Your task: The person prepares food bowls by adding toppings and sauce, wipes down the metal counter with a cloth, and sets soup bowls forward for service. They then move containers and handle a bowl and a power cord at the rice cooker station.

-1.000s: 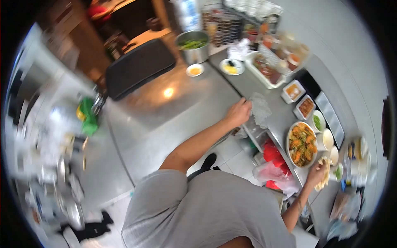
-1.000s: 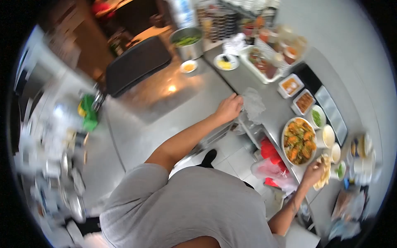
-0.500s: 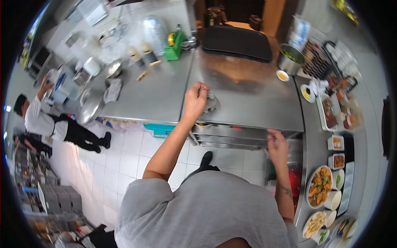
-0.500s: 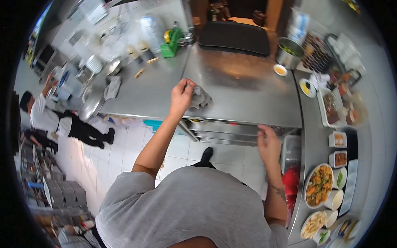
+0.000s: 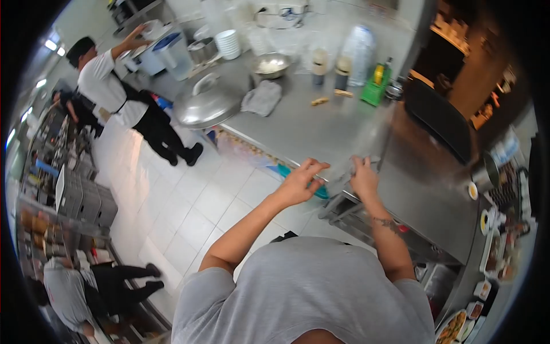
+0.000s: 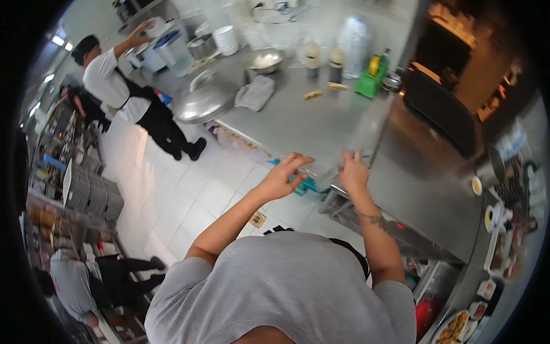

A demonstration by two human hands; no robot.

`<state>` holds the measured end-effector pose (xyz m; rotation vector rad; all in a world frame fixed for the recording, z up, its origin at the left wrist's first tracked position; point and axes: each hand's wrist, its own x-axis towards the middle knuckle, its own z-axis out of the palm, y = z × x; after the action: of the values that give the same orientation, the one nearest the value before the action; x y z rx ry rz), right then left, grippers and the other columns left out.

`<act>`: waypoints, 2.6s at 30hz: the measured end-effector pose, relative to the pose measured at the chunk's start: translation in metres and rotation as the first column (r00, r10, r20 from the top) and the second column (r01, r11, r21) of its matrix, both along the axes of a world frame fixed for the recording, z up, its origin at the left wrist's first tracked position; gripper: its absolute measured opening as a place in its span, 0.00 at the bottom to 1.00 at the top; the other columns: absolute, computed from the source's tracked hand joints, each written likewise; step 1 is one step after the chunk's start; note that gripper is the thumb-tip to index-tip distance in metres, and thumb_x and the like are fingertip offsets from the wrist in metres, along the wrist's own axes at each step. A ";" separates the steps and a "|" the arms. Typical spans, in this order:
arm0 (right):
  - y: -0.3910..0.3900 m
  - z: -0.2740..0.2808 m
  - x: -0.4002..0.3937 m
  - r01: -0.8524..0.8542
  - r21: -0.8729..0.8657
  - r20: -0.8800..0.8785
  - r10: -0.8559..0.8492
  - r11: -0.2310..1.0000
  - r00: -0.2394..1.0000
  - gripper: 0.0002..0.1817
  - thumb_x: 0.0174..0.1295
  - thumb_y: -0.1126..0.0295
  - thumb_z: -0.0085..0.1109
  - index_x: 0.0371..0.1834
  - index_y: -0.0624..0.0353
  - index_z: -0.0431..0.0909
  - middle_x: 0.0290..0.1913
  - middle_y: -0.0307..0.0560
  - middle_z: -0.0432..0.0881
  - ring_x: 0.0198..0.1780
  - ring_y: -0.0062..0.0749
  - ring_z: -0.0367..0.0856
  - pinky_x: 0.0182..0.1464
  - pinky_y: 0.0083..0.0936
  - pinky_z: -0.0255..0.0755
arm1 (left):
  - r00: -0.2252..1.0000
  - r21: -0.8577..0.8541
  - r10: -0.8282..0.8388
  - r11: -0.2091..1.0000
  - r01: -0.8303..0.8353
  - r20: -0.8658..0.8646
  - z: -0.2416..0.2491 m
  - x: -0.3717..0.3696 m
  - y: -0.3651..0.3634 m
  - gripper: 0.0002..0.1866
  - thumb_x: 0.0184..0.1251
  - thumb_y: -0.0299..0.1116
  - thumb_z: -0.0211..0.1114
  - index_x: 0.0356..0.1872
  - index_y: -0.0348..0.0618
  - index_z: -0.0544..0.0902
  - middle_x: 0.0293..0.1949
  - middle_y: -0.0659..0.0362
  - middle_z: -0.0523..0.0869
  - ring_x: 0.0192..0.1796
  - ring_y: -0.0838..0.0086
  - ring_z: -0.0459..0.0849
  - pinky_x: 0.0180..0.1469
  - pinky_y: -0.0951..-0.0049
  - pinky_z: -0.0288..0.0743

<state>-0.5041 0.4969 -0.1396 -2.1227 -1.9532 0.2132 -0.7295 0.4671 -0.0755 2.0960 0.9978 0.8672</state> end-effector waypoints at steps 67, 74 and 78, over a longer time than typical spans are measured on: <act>0.269 -0.013 -0.378 0.320 0.271 -0.044 -0.321 0.908 0.946 0.19 0.62 0.58 0.49 0.56 0.45 0.70 0.43 0.50 0.80 0.38 0.48 0.81 0.39 0.43 0.74 | 0.832 0.501 0.527 0.775 -0.385 -0.175 -0.026 -0.428 0.378 0.21 0.57 0.29 0.59 0.54 0.42 0.73 0.37 0.49 0.75 0.41 0.55 0.71 0.43 0.60 0.66; 0.252 -0.018 -0.393 0.389 0.295 -0.023 -0.400 0.873 0.916 0.22 0.60 0.51 0.50 0.56 0.45 0.69 0.43 0.50 0.80 0.37 0.51 0.80 0.37 0.44 0.74 | 0.830 0.561 0.525 0.752 -0.348 -0.189 -0.029 -0.485 0.382 0.21 0.56 0.28 0.58 0.54 0.43 0.75 0.36 0.49 0.74 0.41 0.56 0.70 0.43 0.59 0.66; 0.248 -0.010 -0.403 0.434 0.270 -0.005 -0.449 0.860 0.893 0.24 0.58 0.48 0.51 0.54 0.46 0.69 0.42 0.51 0.80 0.38 0.51 0.80 0.38 0.44 0.73 | 0.830 0.574 0.526 0.744 -0.343 -0.186 -0.032 -0.492 0.391 0.22 0.55 0.28 0.60 0.54 0.43 0.75 0.36 0.50 0.75 0.41 0.56 0.71 0.41 0.59 0.67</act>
<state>-0.9075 0.7449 -0.1493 -2.3330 -1.3664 -0.1903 -1.2217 0.8577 -0.1076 2.5731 1.6503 1.1313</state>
